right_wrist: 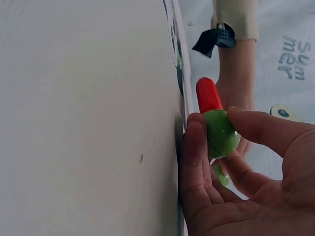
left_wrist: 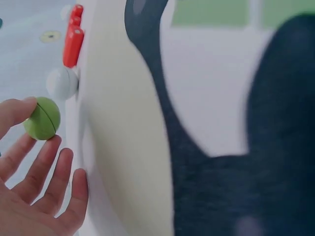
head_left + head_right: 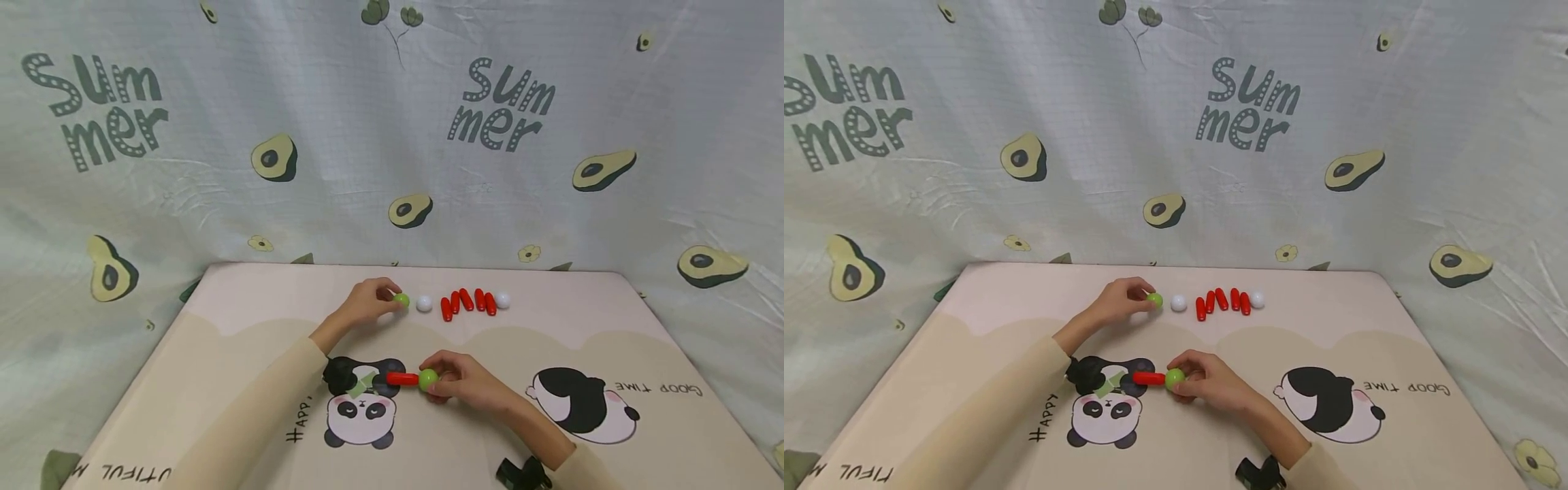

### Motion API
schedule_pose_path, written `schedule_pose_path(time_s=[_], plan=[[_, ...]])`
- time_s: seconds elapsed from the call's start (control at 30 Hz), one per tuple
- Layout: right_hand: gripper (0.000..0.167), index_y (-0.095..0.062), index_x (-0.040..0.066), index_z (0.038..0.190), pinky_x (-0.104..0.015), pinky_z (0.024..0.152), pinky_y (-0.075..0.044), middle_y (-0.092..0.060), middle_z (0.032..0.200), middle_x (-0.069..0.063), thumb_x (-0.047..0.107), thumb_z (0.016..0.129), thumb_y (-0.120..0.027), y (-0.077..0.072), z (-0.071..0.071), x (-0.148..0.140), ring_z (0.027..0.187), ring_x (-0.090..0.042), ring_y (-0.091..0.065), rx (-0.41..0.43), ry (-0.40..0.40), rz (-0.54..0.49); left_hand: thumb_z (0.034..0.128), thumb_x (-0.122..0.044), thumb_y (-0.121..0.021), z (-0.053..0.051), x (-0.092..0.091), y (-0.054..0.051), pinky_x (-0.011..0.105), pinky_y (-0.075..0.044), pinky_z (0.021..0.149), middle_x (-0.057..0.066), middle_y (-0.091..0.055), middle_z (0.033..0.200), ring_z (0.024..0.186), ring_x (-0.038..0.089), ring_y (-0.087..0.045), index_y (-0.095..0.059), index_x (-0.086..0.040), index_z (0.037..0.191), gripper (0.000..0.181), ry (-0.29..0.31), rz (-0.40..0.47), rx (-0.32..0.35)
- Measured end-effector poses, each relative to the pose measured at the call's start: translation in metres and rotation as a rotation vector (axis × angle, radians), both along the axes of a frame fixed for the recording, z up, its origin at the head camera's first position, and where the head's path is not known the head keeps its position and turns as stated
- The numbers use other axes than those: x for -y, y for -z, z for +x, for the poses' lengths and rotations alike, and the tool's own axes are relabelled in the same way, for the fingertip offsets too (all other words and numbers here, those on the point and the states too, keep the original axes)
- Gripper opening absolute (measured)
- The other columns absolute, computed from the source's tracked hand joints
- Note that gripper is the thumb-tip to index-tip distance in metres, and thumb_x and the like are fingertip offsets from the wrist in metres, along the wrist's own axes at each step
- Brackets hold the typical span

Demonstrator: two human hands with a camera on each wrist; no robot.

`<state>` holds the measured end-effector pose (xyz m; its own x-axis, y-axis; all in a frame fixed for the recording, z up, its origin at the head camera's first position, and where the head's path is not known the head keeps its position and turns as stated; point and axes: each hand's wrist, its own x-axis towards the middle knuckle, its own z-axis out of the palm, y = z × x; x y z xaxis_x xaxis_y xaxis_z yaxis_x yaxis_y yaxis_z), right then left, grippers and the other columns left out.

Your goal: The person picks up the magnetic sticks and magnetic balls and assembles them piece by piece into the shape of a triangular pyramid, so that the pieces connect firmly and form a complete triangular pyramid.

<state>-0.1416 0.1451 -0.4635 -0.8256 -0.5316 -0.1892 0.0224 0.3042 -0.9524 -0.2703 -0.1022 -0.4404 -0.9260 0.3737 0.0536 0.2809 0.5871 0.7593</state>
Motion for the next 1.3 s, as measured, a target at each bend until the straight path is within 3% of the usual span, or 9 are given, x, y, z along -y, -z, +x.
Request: schedule_pose_path(time_s=[0.13,0.33,0.57,0.77,1.1,1.3], plan=[[0.039,-0.059,-0.002,0.134,-0.018,0.086,-0.058,-0.068,0.115,-0.013,0.012,0.098,-0.067,0.001,0.002,-0.002,0.089,-0.021,-0.072,-0.002,0.000,-0.001,0.0922,-0.025,-0.077,0.012,0.002,-0.001,0.026,-0.053,0.077,0.009,-0.071,0.108,0.100,0.020,-0.066,-0.071,-0.011,0.119,0.031,0.009,0.035,0.029],[0.040,-0.059,-0.002,0.134,-0.019,0.086,-0.059,-0.068,0.116,-0.013,0.013,0.098,-0.067,0.001,0.003,-0.002,0.090,-0.020,-0.072,0.001,0.005,-0.004,0.0916,-0.026,-0.077,0.033,0.007,-0.001,0.030,-0.059,0.072,0.010,-0.069,0.108,0.095,0.021,-0.066,-0.070,-0.010,0.122,0.035,0.007,0.159,0.107],[0.040,-0.059,-0.002,0.134,-0.018,0.087,-0.059,-0.068,0.117,-0.013,0.013,0.098,-0.068,0.002,0.004,-0.002,0.091,-0.021,-0.072,0.007,0.010,-0.005,0.0915,-0.028,-0.078,0.059,0.013,0.004,0.027,-0.058,0.074,0.007,-0.069,0.106,0.096,0.019,-0.068,-0.073,-0.017,0.121,0.032,-0.038,0.210,0.101],[0.040,-0.059,-0.002,0.134,-0.018,0.086,-0.058,-0.068,0.117,-0.014,0.013,0.098,-0.068,0.001,0.004,-0.003,0.092,-0.021,-0.072,0.000,0.001,-0.002,0.0923,-0.027,-0.078,0.080,0.020,0.009,0.036,-0.064,0.078,0.010,-0.068,0.107,0.091,0.022,-0.069,-0.073,-0.015,0.123,0.034,-0.029,0.316,0.125],[0.040,-0.058,-0.003,0.135,-0.019,0.086,-0.059,-0.067,0.116,-0.015,0.012,0.099,-0.066,0.001,0.003,-0.003,0.091,-0.021,-0.073,0.000,-0.018,-0.018,0.0949,-0.028,-0.074,0.104,0.031,0.013,0.031,-0.063,0.076,0.011,-0.070,0.102,0.084,0.023,-0.073,-0.072,-0.011,0.123,0.033,-0.006,0.336,0.177],[0.040,-0.058,-0.002,0.135,-0.020,0.086,-0.059,-0.067,0.115,-0.013,0.012,0.098,-0.066,0.001,0.002,-0.001,0.091,-0.020,-0.072,0.004,-0.009,-0.015,0.0967,-0.029,-0.071,0.112,0.036,0.015,0.028,-0.062,0.076,0.012,-0.072,0.100,0.082,0.025,-0.074,-0.070,-0.007,0.122,0.034,-0.007,0.363,0.222]])
